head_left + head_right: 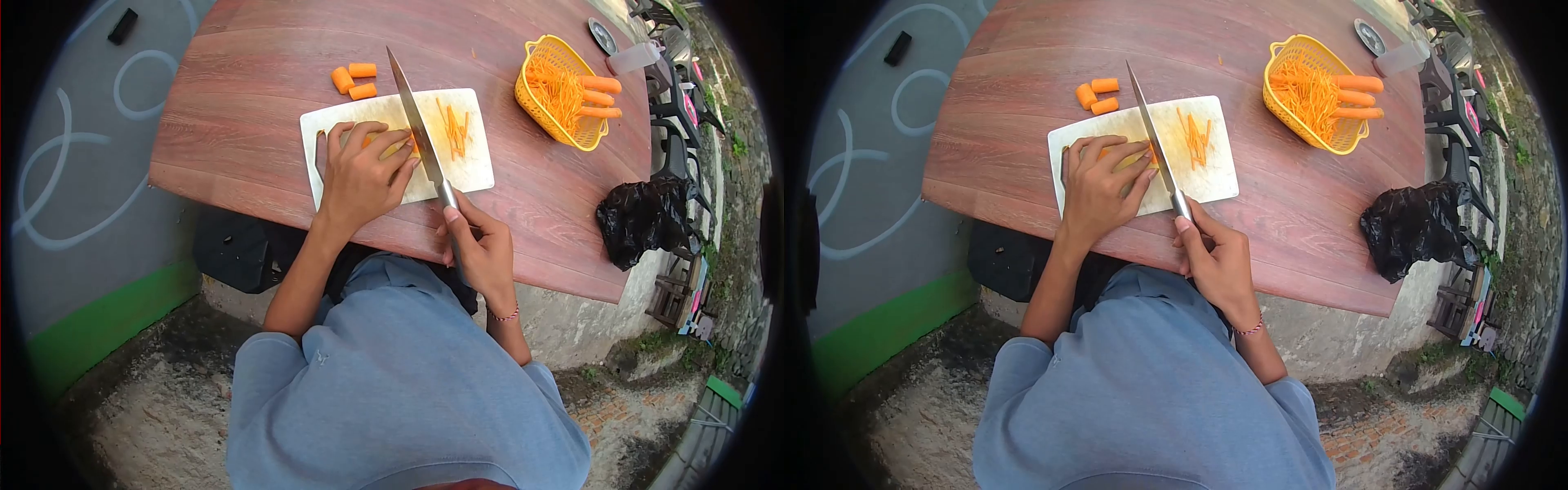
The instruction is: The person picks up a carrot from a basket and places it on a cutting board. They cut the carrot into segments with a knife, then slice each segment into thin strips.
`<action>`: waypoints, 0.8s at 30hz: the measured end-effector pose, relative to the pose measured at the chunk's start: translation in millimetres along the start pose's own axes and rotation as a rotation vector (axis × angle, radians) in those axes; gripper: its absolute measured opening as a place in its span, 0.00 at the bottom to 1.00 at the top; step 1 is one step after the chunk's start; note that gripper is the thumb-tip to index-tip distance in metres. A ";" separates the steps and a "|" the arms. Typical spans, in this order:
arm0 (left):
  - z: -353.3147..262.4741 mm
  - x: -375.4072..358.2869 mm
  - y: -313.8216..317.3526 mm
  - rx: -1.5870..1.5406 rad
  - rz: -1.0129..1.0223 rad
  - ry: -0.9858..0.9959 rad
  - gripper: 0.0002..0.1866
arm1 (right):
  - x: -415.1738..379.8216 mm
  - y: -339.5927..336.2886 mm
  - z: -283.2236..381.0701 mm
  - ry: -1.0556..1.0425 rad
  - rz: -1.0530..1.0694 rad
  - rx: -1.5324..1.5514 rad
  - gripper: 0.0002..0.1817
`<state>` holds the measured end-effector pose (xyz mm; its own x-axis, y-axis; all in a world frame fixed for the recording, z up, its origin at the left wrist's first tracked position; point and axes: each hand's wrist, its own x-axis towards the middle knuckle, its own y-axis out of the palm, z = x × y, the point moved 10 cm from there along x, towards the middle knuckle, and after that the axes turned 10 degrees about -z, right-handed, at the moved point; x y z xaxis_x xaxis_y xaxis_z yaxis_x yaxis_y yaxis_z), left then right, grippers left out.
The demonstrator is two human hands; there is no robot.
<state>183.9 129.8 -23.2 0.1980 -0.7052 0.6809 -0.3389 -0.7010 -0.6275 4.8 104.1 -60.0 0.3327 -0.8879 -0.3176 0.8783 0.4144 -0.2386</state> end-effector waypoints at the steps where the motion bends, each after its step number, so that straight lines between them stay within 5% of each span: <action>1: 0.0 0.1 -0.1 -0.002 0.002 -0.002 0.10 | -0.9 -0.1 0.8 0.003 -0.008 -0.008 0.23; 6: 0.2 -0.2 0.1 -0.002 -0.004 -0.002 0.10 | -6.0 1.8 7.5 0.005 -0.035 -0.102 0.23; 11: -1.2 0.3 0.2 -0.004 -0.008 0.016 0.10 | -4.4 4.2 21.3 -0.306 -0.097 -0.361 0.21; 20: -3.3 -2.7 -0.5 -0.032 -0.012 0.027 0.09 | 34.4 12.6 17.8 -0.044 -0.024 -0.079 0.21; 24: -4.1 -2.1 -1.7 -0.027 -0.012 0.034 0.09 | 32.2 10.2 18.7 -0.092 -0.037 -0.076 0.21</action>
<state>180.3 132.9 -22.1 0.1705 -0.6924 0.7011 -0.3615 -0.7058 -0.6092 30.9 76.0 -55.5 0.3337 -0.9161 -0.2222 0.8631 0.3917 -0.3189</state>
